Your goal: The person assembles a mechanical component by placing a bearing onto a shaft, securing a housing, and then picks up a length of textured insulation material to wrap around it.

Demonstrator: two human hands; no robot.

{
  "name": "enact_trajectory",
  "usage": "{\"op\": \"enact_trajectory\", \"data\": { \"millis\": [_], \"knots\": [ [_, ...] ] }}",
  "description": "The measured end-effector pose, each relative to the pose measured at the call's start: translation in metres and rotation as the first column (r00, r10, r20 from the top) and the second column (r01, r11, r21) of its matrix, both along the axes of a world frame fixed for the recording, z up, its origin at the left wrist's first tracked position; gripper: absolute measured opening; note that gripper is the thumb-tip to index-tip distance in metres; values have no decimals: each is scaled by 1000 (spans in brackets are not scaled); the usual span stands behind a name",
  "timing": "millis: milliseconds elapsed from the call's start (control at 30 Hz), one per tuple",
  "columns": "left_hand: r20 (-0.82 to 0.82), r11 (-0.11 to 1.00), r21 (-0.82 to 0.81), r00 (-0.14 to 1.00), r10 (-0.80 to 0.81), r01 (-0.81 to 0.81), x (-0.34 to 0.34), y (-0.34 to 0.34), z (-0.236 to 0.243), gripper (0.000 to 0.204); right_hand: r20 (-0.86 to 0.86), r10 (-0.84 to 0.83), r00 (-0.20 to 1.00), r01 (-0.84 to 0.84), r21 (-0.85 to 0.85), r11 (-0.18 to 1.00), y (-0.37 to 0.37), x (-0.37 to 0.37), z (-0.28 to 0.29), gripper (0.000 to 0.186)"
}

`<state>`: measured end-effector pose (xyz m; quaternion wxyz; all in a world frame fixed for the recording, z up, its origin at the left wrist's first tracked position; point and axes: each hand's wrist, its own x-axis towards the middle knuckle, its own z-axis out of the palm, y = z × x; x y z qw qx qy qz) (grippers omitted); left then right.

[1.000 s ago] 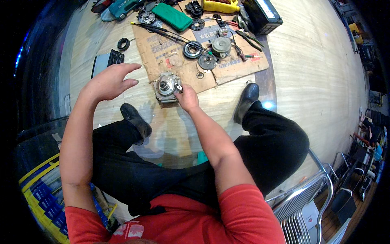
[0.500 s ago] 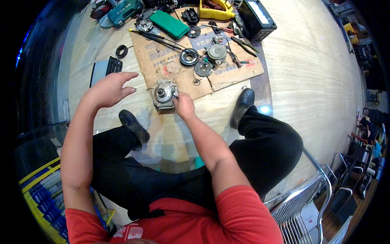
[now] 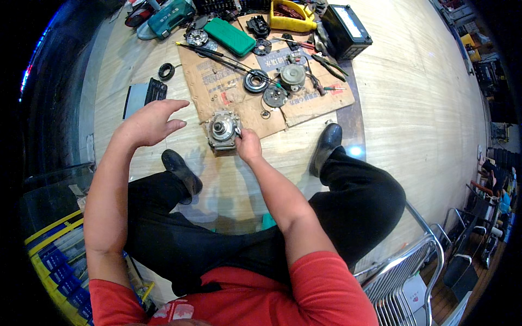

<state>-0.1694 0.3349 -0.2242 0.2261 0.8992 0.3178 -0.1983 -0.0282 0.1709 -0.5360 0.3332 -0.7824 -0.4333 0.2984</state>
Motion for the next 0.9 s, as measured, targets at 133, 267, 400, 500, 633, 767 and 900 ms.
{"op": "enact_trajectory", "data": {
  "millis": [133,267,400,500,633,767,900],
  "knots": [
    [38,1000,20,999,-8,7,-5,0,-2,48,-106,-107,989,107,-12,994,1,-6,10,23],
    [33,1000,20,999,-1,1,-6,-1,-1,48,-121,-130,984,114,-130,985,5,-3,26,22],
    [12,1000,18,1000,3,-3,-1,-1,2,48,-65,-51,997,52,13,999,4,0,10,27],
    [-40,1000,-11,999,25,-26,-1,-2,5,48,-73,-131,989,128,-51,991,4,-6,20,26],
    [-38,1000,-14,999,16,-16,-1,-2,5,48,-78,-100,992,87,-152,984,6,-4,22,24],
    [-30,1000,-2,1000,9,-10,-1,-1,3,48,49,-17,999,18,-16,1000,5,-2,9,26],
    [-39,1000,-11,999,10,-10,2,-1,4,48,70,-72,995,69,40,997,3,-6,5,26]
  ]
}}
